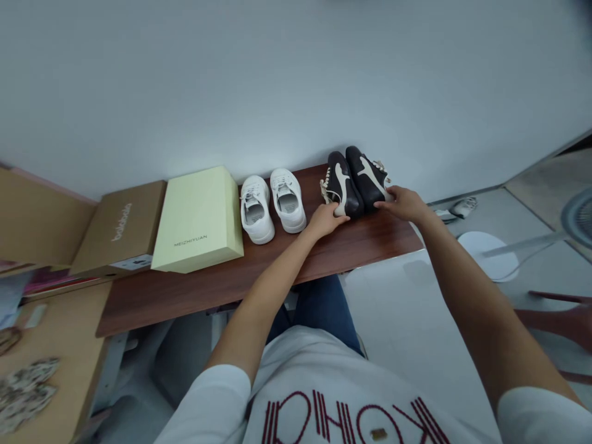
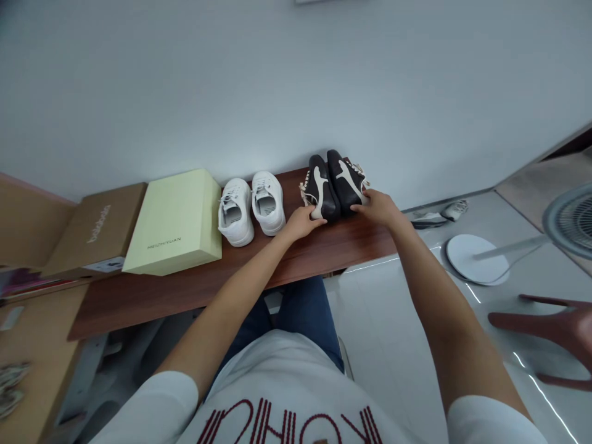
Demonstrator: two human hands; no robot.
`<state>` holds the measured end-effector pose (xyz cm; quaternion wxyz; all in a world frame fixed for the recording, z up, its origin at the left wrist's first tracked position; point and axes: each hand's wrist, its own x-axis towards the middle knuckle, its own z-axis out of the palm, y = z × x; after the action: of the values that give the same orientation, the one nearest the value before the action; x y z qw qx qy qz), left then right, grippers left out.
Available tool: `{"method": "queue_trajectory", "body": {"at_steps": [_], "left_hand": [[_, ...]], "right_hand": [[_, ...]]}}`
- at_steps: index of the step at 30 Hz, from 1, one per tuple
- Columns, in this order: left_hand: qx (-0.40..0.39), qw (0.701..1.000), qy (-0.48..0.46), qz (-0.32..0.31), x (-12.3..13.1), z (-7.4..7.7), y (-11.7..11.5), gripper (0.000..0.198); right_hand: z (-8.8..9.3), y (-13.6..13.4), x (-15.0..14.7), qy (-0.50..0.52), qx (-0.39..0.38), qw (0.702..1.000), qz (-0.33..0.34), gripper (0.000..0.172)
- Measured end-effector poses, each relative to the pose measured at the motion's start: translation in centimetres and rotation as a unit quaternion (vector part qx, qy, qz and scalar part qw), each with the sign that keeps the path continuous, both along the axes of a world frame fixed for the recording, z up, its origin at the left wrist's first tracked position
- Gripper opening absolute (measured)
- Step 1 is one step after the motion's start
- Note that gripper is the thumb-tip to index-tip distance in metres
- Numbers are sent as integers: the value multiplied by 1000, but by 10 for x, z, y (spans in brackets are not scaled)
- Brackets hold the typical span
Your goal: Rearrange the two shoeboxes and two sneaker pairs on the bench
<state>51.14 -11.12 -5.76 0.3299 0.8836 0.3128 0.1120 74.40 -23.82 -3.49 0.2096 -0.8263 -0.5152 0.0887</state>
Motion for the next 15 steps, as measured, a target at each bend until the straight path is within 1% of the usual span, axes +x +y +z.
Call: {"method": "queue_trajectory", "body": {"at_steps": [2, 3, 4, 5, 6, 8, 10, 13, 15], "left_hand": [[-41, 998, -47, 6, 0, -4, 2, 28], [-50, 997, -65, 12, 0, -4, 2, 28], [-50, 996, -77, 16, -2, -2, 2, 27], [-44, 995, -85, 18, -3, 1, 2, 27], [-34, 996, -86, 13, -5, 6, 1, 26], [-4, 998, -70, -9, -9, 21, -1, 24], [36, 998, -23, -37, -13, 38, -4, 24], [110, 988, 85, -66, -15, 63, -8, 26], [147, 976, 145, -75, -13, 75, -9, 28]], "right_hand": [[-3, 4, 2, 108, 11, 994, 12, 52], [-3, 5, 2, 151, 22, 988, 25, 53], [-2, 7, 0, 175, 33, 983, 43, 54], [0, 8, -3, 176, 41, 982, 55, 53], [2, 9, -6, 154, 44, 985, 58, 51], [8, 12, -14, 64, 29, 996, 59, 45], [18, 15, -24, -37, -4, 997, 68, 41], [35, 19, -39, -145, -68, 983, 84, 38], [45, 23, -48, -193, -98, 972, 88, 36]]}}
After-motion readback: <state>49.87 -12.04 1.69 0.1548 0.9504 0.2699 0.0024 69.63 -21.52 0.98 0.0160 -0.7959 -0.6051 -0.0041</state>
